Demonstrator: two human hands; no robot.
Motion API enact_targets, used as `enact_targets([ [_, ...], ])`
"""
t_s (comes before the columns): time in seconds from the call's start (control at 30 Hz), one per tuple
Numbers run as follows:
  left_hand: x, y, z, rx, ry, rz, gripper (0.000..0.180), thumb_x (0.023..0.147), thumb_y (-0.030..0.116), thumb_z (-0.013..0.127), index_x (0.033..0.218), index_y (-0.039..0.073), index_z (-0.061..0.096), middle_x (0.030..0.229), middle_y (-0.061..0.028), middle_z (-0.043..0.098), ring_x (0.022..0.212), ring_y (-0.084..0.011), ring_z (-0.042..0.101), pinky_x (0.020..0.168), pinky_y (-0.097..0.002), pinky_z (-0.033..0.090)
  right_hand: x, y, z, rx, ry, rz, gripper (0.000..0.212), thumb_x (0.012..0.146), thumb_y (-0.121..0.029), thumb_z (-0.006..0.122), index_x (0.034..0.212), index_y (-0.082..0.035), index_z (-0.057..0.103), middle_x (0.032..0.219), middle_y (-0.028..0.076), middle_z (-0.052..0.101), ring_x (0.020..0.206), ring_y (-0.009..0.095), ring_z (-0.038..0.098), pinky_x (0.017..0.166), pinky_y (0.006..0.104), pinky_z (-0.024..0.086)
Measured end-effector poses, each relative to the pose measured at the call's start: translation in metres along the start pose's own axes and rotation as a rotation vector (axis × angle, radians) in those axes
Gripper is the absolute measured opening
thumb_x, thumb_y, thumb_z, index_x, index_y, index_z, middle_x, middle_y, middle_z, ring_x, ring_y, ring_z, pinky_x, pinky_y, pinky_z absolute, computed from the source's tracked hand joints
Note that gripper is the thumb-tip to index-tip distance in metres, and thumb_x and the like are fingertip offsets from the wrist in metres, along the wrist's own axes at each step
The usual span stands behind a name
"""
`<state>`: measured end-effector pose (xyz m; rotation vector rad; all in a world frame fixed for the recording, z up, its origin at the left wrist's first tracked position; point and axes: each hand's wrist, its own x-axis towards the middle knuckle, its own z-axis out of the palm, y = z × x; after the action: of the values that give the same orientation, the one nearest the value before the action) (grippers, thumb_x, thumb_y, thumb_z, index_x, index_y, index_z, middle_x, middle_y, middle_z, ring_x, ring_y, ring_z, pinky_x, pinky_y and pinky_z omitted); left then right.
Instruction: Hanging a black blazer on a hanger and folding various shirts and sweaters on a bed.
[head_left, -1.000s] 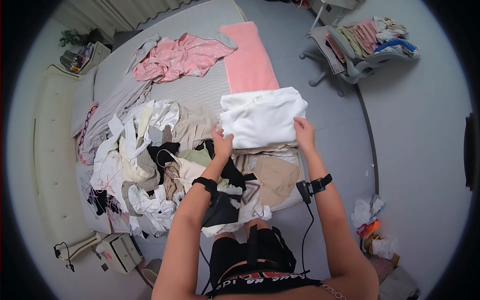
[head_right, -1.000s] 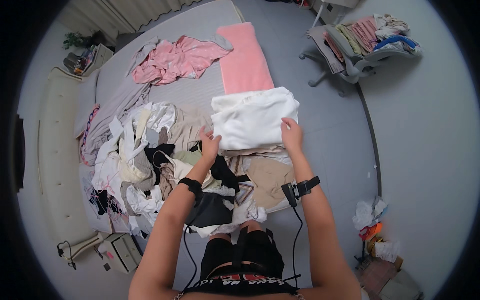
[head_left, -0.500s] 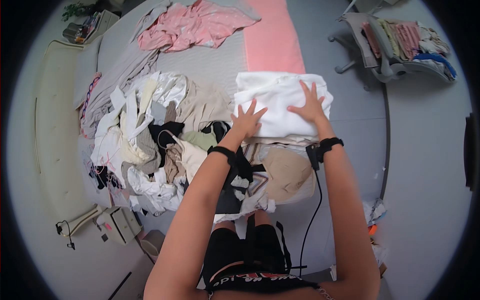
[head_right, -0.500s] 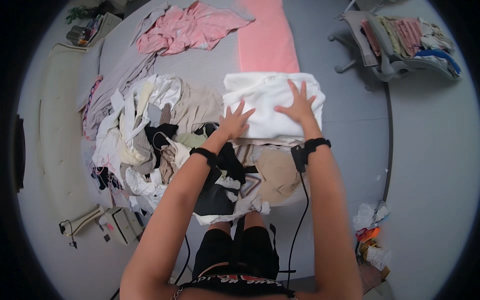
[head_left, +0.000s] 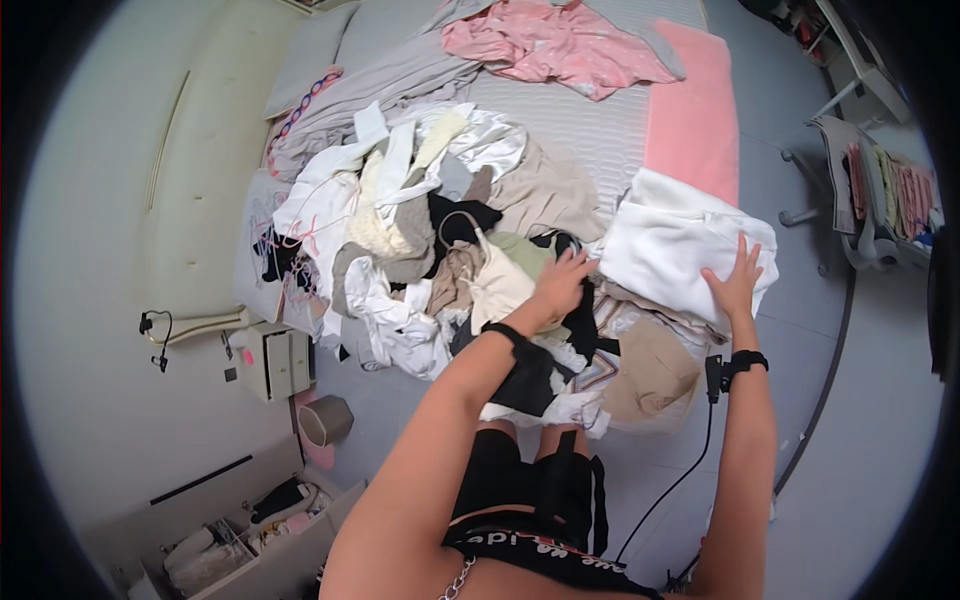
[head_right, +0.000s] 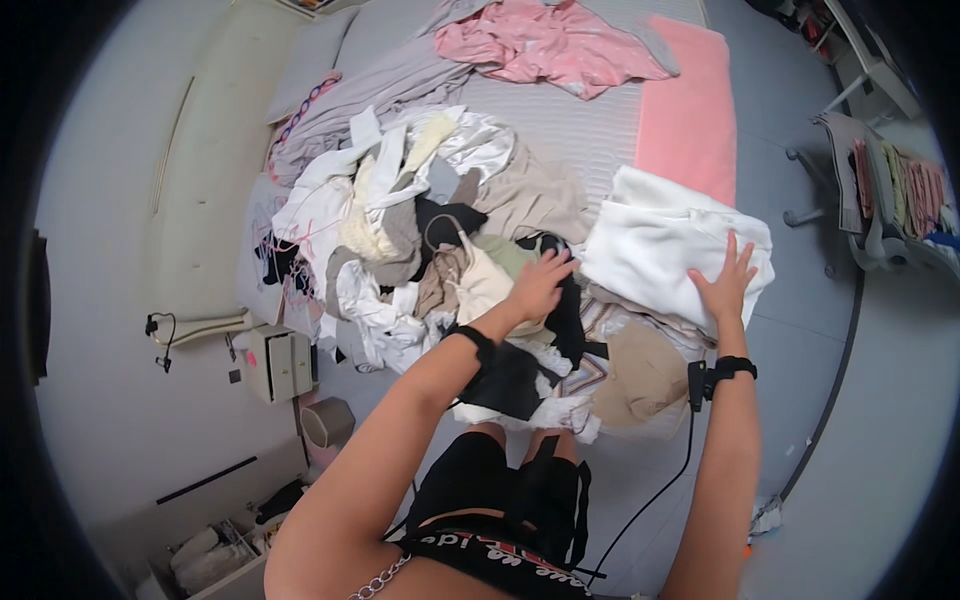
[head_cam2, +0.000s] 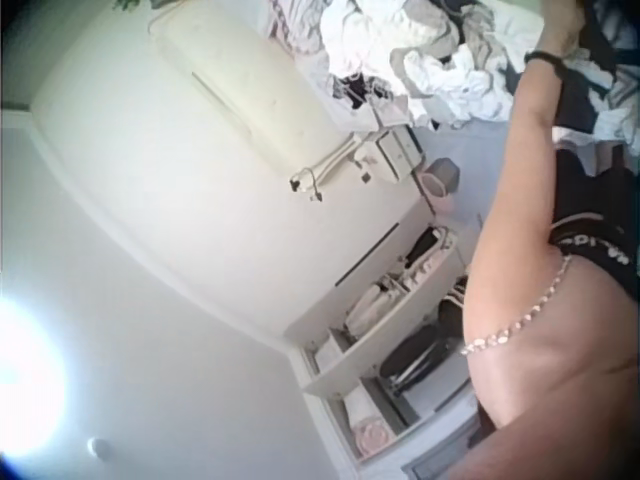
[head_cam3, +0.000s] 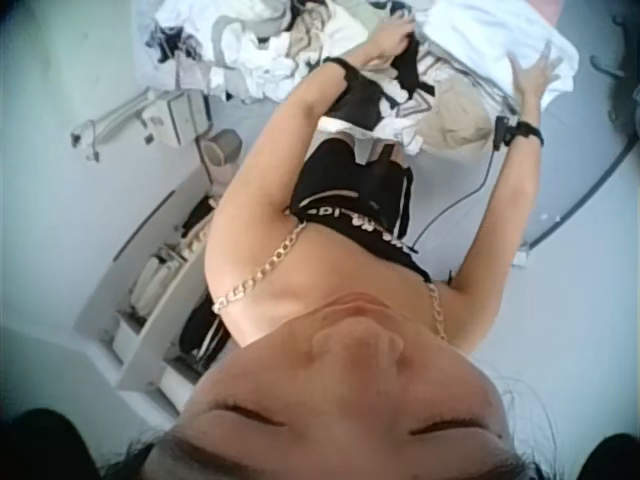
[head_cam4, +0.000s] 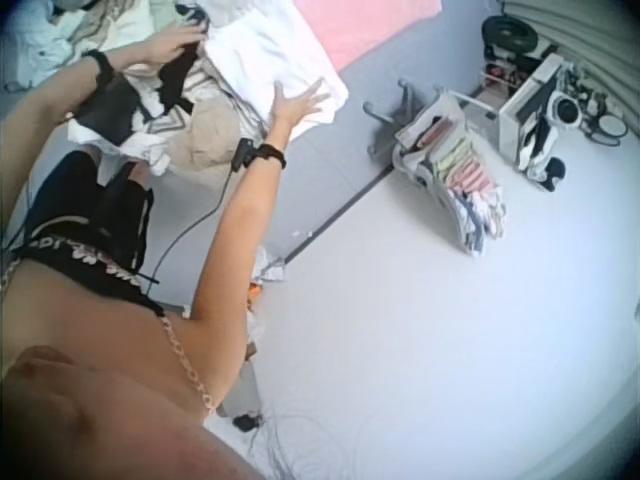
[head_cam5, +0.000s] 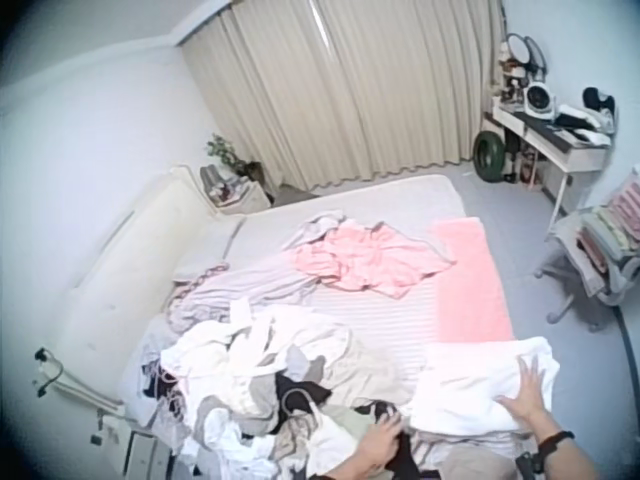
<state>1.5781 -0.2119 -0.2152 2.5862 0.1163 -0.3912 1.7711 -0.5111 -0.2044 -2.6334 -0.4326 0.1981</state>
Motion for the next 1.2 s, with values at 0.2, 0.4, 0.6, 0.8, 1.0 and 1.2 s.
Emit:
enact_targets([
  [0.2,-0.175,-0.141,-0.012,0.065,0.125,-0.538,0.070,0.067,0.007,0.058,0.133,0.017,0.036,0.144,-0.0119,0.026,0.130,-0.0340,0.028,0.100,-0.0544,0.029,-0.040,-0.047,-0.010,-0.118,0.034,0.150,0.084,0.073,-0.013,0.063,0.142,-0.013,0.015,0.145,0.019,0.018,0.130,0.040,0.023,0.107,0.0487,0.020],
  [0.4,-0.294,-0.244,0.003,-0.120,0.243,-0.953,0.072,0.069,0.008,0.059,0.135,0.015,0.031,0.145,-0.0125,0.022,0.130,-0.0364,0.026,0.097,-0.0591,0.030,-0.141,-0.087,0.045,0.068,0.097,-0.015,0.067,0.074,-0.002,0.056,0.135,0.000,0.029,0.138,0.019,0.034,0.129,0.035,0.029,0.107,0.0386,0.023],
  [0.6,-0.278,-0.271,-0.042,0.207,0.082,-0.710,0.074,0.069,0.008,0.060,0.136,0.017,0.029,0.142,-0.0086,0.029,0.128,-0.0333,0.031,0.101,-0.0595,0.022,-0.250,-0.173,0.086,0.198,-0.146,0.219,0.057,0.074,-0.002,0.056,0.129,-0.002,0.040,0.126,0.020,0.047,0.117,0.032,0.045,0.098,0.0372,0.034],
  [0.8,-0.293,-0.322,-0.053,-0.029,-0.176,-0.424,0.035,0.069,0.009,0.058,0.103,0.008,0.061,0.099,-0.0111,0.064,0.094,-0.0316,0.059,0.084,-0.0396,0.045,-0.286,-0.286,0.146,0.308,-0.449,0.044,0.041,0.077,-0.008,0.060,0.118,-0.005,0.051,0.096,0.018,0.062,0.084,0.027,0.062,0.074,0.0339,0.050],
  [1.0,-0.312,-0.272,-0.143,-0.665,-0.151,-0.123,0.032,0.071,0.017,0.064,0.101,0.004,0.062,0.090,-0.0121,0.065,0.083,-0.0229,0.062,0.076,-0.0323,0.046,-0.293,-0.465,0.191,0.519,-0.265,-0.414,0.051,0.075,-0.017,0.065,0.122,-0.004,0.047,0.102,0.017,0.061,0.092,0.029,0.061,0.081,0.0357,0.048],
  [1.2,-0.333,-0.225,-0.231,-1.330,-0.261,0.086,0.036,0.085,0.020,0.061,0.115,0.003,0.053,0.102,-0.0020,0.058,0.087,-0.0073,0.054,0.072,-0.0219,0.043,-0.261,-0.526,0.142,0.785,-0.622,-0.195,0.029,0.082,-0.017,0.058,0.107,-0.002,0.056,0.090,0.008,0.063,0.082,0.016,0.060,0.074,0.0306,0.046],
])
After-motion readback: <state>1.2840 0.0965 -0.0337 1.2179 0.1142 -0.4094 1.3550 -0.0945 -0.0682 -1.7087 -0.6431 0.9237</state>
